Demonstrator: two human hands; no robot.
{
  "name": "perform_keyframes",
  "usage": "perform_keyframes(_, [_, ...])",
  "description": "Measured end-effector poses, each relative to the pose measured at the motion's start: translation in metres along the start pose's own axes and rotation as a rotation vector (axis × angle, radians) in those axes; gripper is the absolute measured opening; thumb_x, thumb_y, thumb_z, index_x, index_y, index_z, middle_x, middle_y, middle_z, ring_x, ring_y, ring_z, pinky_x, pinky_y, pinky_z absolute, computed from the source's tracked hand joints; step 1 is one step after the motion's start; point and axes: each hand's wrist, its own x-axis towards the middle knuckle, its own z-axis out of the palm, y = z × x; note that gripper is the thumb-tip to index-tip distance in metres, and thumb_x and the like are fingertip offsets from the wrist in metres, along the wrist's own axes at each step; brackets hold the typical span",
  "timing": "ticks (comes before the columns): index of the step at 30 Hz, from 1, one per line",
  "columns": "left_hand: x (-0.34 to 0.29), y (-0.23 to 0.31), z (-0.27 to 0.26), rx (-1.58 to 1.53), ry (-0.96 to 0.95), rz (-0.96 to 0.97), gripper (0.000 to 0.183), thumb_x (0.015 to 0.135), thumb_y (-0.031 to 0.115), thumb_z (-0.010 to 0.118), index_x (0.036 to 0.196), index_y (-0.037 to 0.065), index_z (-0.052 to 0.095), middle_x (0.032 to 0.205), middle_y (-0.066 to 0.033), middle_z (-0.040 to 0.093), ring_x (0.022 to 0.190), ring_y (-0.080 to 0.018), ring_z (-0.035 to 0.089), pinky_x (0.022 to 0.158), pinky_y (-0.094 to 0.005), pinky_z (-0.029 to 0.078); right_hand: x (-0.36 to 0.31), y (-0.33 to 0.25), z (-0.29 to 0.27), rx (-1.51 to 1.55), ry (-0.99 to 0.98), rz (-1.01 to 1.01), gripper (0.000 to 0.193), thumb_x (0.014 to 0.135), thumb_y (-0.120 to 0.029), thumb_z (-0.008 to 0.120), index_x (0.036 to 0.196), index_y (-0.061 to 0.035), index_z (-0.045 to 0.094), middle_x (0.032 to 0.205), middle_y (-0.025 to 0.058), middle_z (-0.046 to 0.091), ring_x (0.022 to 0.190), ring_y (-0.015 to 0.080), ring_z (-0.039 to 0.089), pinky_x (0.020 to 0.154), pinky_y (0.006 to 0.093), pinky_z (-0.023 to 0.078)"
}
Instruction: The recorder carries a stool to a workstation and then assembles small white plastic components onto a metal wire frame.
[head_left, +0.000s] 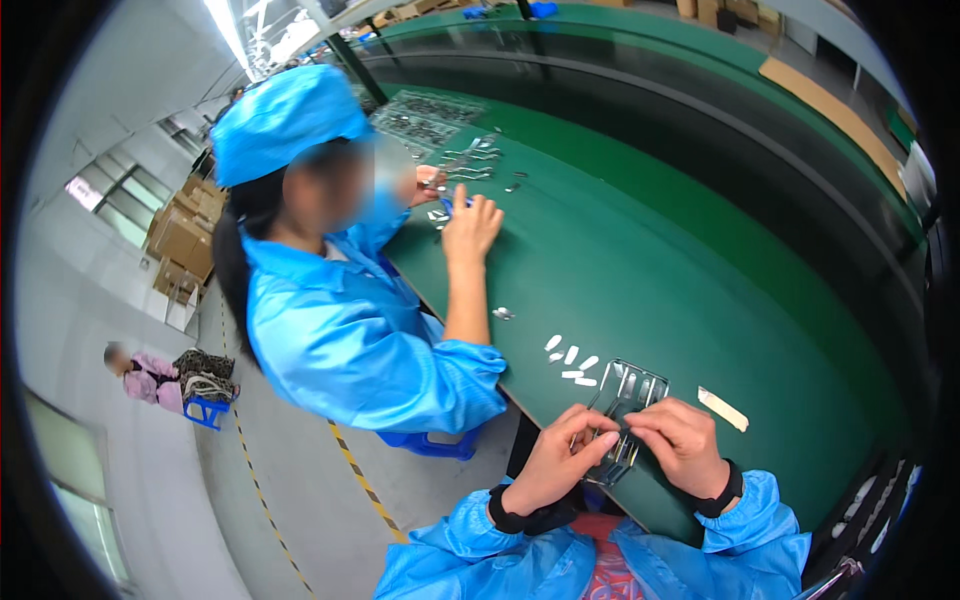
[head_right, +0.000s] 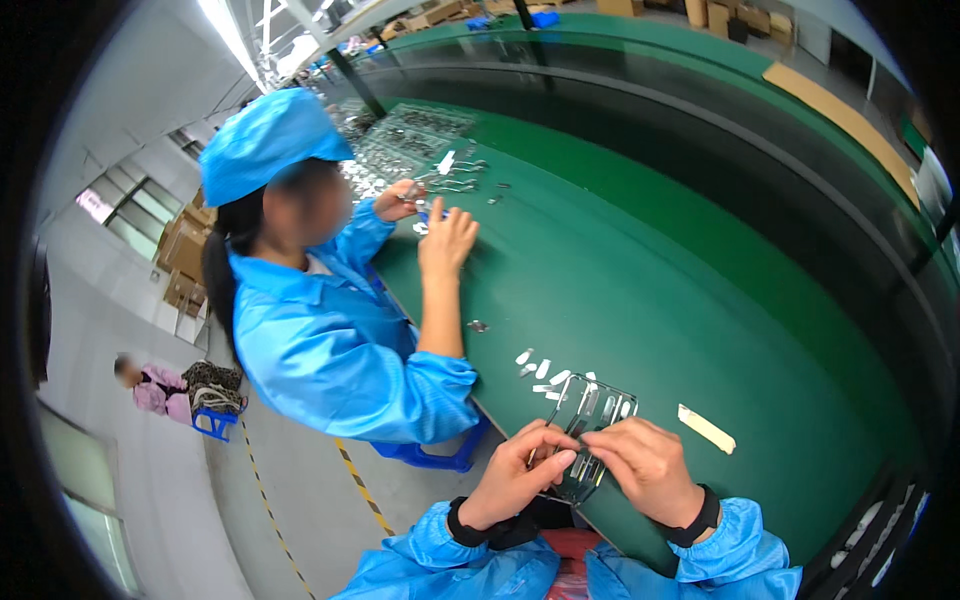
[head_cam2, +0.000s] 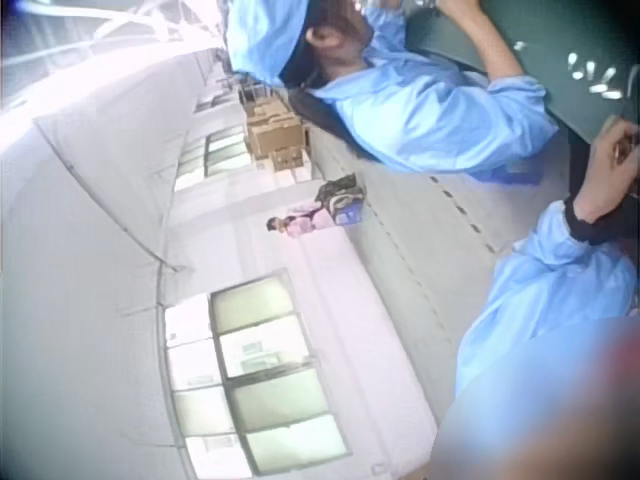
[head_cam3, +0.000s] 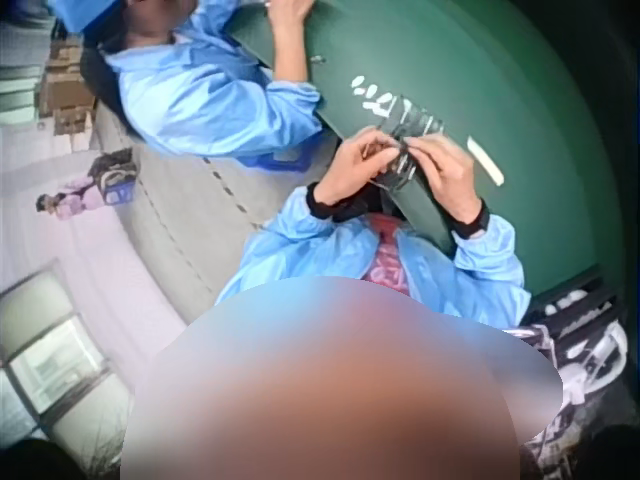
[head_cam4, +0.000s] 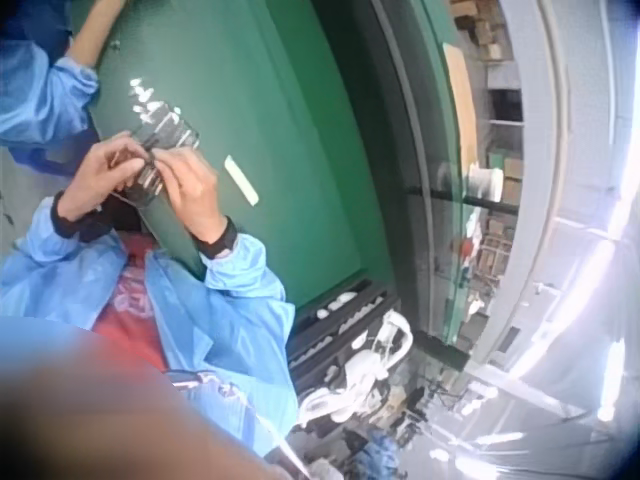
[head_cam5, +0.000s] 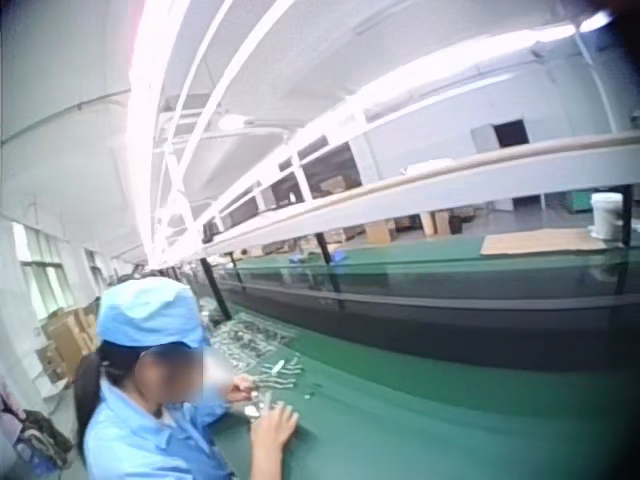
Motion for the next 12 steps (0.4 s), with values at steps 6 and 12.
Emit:
perform_keyframes(6, [0.011, 0.042, 0.029, 0.031, -0.093, -0.090, 0.011, 0.092, 0.010, 0.058, 0.089, -0.001, 0.058, 0.092, -0.0036, 0.053, 0.066, -0.0056, 0.053, 0.055, -0.0188, 0.039, -0.005, -0.017, -0.042, 0.071, -0.037, 0.101, 0.020, 0.076, -0.001, 0.069, 0.096, 0.0002, 0.066, 0.082, 0.0090, 0.063, 0.071, 0.0243, 0.062, 0.061, 0.0338, 0.050])
perform_keyframes(12, [-0.014, 0.111, 0.073, 0.079, -0.124, -0.196, 0.010, 0.091, 0.009, 0.059, 0.088, 0.000, 0.059, 0.093, -0.0045, 0.053, 0.068, -0.0067, 0.052, 0.057, -0.0198, 0.038, -0.018, -0.066, -0.106, 0.134, -0.079, 0.185, 0.022, 0.075, -0.004, 0.071, 0.096, -0.0028, 0.065, 0.088, 0.0080, 0.064, 0.075, 0.0227, 0.063, 0.065, 0.0319, 0.052])
